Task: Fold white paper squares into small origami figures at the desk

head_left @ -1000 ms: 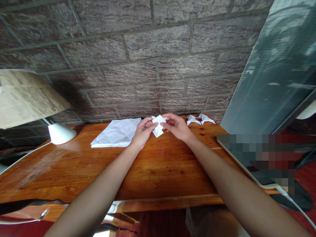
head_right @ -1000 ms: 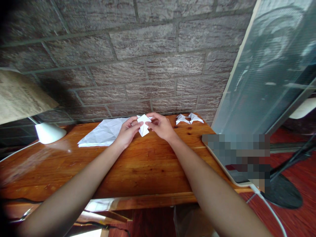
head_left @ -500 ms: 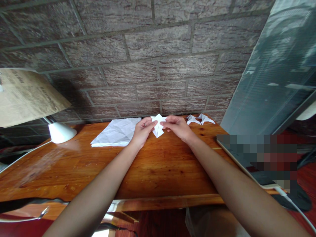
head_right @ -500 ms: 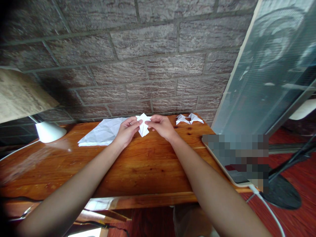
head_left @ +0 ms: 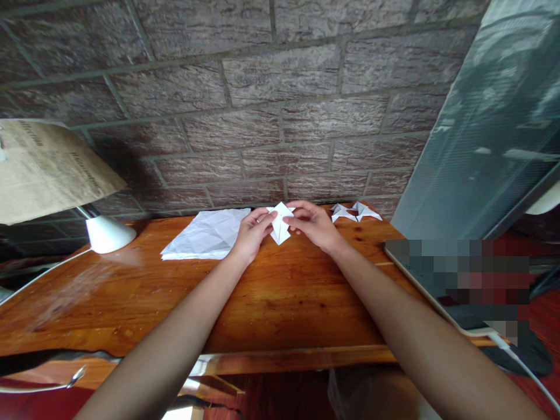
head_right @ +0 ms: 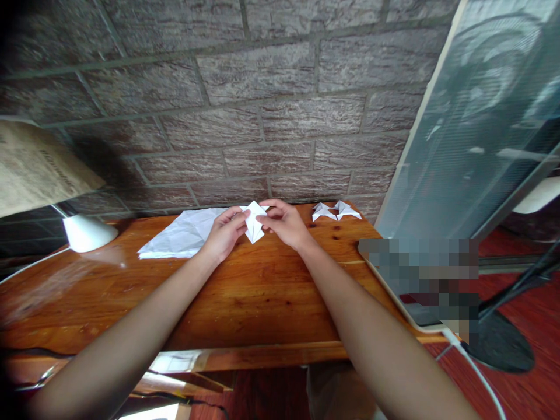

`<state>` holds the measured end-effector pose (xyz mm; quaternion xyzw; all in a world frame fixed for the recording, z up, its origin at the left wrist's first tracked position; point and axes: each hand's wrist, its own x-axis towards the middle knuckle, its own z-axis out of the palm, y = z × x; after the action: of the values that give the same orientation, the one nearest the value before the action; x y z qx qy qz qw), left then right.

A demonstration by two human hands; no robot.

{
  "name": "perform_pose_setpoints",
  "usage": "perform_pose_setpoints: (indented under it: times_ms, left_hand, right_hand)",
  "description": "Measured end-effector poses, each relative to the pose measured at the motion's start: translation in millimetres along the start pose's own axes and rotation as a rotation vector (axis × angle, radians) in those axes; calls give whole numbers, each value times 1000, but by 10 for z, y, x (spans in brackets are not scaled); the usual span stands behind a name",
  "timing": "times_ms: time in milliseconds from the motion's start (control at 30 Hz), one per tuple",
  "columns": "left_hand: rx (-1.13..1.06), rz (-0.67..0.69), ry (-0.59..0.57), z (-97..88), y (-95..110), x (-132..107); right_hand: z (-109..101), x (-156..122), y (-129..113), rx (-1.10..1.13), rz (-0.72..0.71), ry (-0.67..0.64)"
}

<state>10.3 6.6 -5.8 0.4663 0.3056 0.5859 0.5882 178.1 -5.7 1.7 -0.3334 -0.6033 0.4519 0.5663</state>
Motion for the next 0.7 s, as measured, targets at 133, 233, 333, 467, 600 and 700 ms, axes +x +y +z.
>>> perform_pose_setpoints:
  times_ms: [133, 233, 333, 467, 600, 700]
  left_hand:
    - [14, -10, -3, -2, 4, -2]
    - [20, -9, -8, -10, 2, 4]
    - [16, 0, -10, -25, -7, 9]
    - [22, 6, -63, -46, -15, 12]
    - [38, 7, -106, -64, -3, 19]
    - [58, -14, -141, -91, 8, 23]
  right_hand:
    - [10, -4, -14, 28, 15, 19]
    - [17, -2, -15, 36, 20, 26]
    - [19, -2, -16, 33, 8, 18]
    - [9, -6, -28, 21, 7, -21]
    - [-15, 0, -23, 36, 37, -31]
    - [-36, 7, 2, 43, 75, -48]
